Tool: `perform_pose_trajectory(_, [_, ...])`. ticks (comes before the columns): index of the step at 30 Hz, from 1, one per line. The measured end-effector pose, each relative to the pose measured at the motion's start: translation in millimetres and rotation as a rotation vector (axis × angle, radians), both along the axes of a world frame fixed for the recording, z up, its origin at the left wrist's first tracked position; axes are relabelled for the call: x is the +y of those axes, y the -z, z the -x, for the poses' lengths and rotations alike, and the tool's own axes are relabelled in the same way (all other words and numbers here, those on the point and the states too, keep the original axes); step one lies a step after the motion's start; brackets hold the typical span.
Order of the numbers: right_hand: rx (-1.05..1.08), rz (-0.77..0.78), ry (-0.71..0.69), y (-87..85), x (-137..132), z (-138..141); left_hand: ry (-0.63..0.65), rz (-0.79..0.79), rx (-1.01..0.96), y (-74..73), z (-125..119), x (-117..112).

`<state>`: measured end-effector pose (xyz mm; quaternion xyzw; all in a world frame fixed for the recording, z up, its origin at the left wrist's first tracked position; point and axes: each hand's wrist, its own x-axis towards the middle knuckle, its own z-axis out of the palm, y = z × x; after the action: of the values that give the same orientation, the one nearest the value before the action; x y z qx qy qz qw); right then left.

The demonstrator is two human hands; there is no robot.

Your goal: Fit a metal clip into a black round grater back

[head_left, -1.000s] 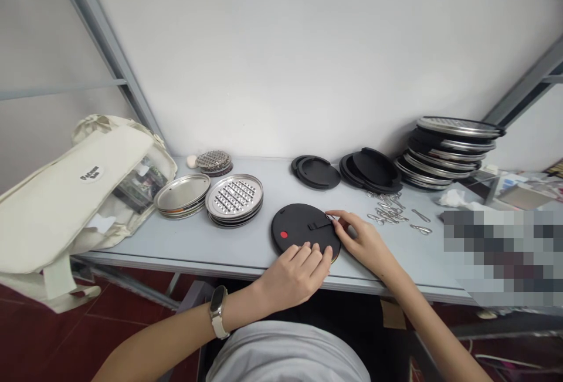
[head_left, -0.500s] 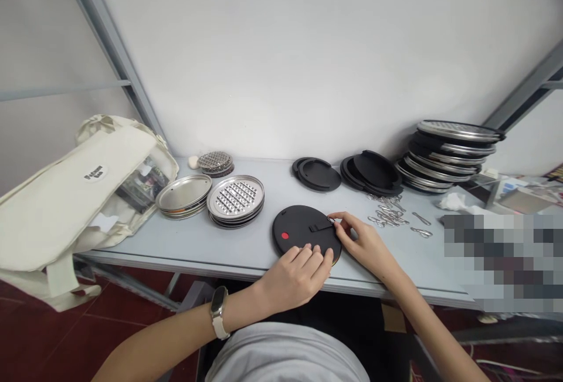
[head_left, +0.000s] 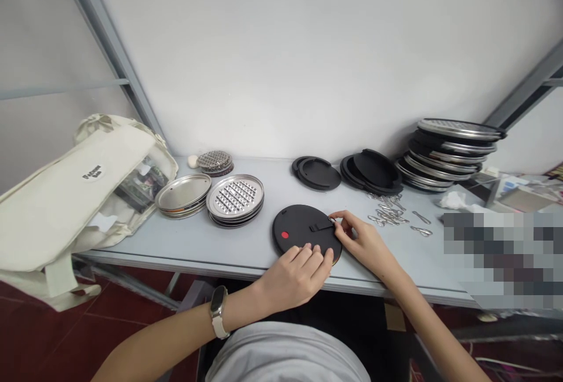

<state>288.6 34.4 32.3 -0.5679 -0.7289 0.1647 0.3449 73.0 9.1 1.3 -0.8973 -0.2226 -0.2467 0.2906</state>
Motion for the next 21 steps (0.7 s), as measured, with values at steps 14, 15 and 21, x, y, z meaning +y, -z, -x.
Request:
perform_pose_trajectory(14, [-0.007, 0.017, 0.010, 4.1, 0.5, -1.1, 0.020, 0.000, -0.037, -0.5, -0.3, 0.4])
perform_pose_trajectory(15, [-0.006, 0.020, 0.011, 4.3, 0.5, -1.3, 0.023, 0.000, -0.040, -0.6, -0.5, 0.3])
perform_pose_trajectory(21, [0.012, 0.016, -0.001, 2.9, -0.6, 0.2, 0.017, 0.005, -0.034, -0.8, -1.0, 0.0])
